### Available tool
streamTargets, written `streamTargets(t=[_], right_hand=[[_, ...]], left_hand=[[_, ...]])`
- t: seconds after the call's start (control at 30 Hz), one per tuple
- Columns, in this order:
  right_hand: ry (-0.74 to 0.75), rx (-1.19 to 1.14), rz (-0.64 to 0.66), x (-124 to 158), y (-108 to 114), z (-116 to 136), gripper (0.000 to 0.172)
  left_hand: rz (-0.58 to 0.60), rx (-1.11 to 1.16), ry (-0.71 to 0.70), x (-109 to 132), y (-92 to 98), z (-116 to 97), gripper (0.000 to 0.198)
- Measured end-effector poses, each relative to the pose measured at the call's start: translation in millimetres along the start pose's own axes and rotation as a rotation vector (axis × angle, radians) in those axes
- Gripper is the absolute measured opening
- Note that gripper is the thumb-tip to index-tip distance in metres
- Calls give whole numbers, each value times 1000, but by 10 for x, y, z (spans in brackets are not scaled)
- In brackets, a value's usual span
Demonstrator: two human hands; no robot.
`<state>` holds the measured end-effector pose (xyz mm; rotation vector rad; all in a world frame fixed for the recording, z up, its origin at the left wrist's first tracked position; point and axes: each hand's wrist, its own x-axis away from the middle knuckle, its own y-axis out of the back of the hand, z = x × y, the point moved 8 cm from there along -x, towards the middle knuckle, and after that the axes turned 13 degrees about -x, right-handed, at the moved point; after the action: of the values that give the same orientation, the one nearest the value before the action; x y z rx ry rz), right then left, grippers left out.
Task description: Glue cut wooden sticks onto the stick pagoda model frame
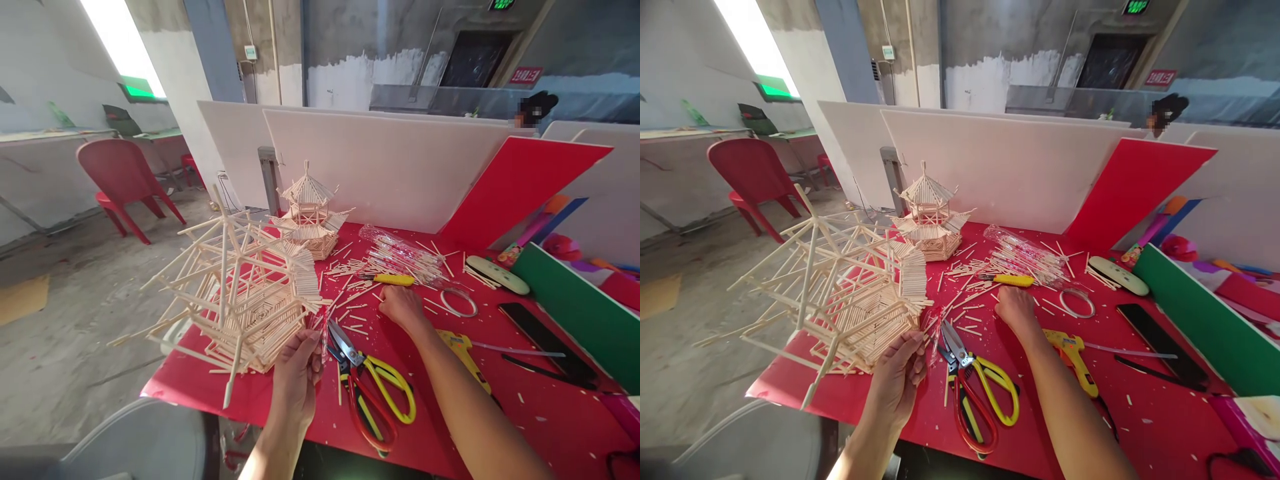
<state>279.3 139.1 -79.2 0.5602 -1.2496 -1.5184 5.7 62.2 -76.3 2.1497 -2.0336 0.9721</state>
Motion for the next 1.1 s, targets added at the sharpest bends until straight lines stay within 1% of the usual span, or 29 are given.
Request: streamTargets(t=[0.1, 0.2, 0.27, 0.43, 0.53, 0.6, 0.7, 0.8, 0.93, 1.1], right_hand=[[59, -107, -8, 56, 15, 31, 32], [171, -265, -23, 227, 38, 116, 19], [265, -395, -33, 426, 50, 209, 17], [450, -663, -86, 1077, 72, 541, 31], [576, -837, -155, 1406, 122, 782, 27], [665, -856, -231, 1565, 169, 926, 20], [800, -765, -338, 1732, 226, 1117, 12], [895, -737, -405, 1829, 274, 1228, 8], [947, -747, -448, 1878, 315, 1292, 8], [927, -750, -534, 1848, 360, 1323, 9]], left_hand=[[-10, 16, -3, 17, 5, -18, 32], [-38, 31, -32, 28, 29, -87, 34], [-47, 29, -57, 32, 38, -137, 35], [-40, 7, -63, 47, 18, -162, 34], [-19, 0, -44, 82, -25, -137, 32], [17, 0, -36, 120, -72, -136, 32], [68, 10, -47, 179, -130, -178, 33], [64, 37, -73, 204, -130, -244, 34], [48, 61, -89, 173, -122, -299, 34], [58, 80, -111, 139, -128, -337, 35]])
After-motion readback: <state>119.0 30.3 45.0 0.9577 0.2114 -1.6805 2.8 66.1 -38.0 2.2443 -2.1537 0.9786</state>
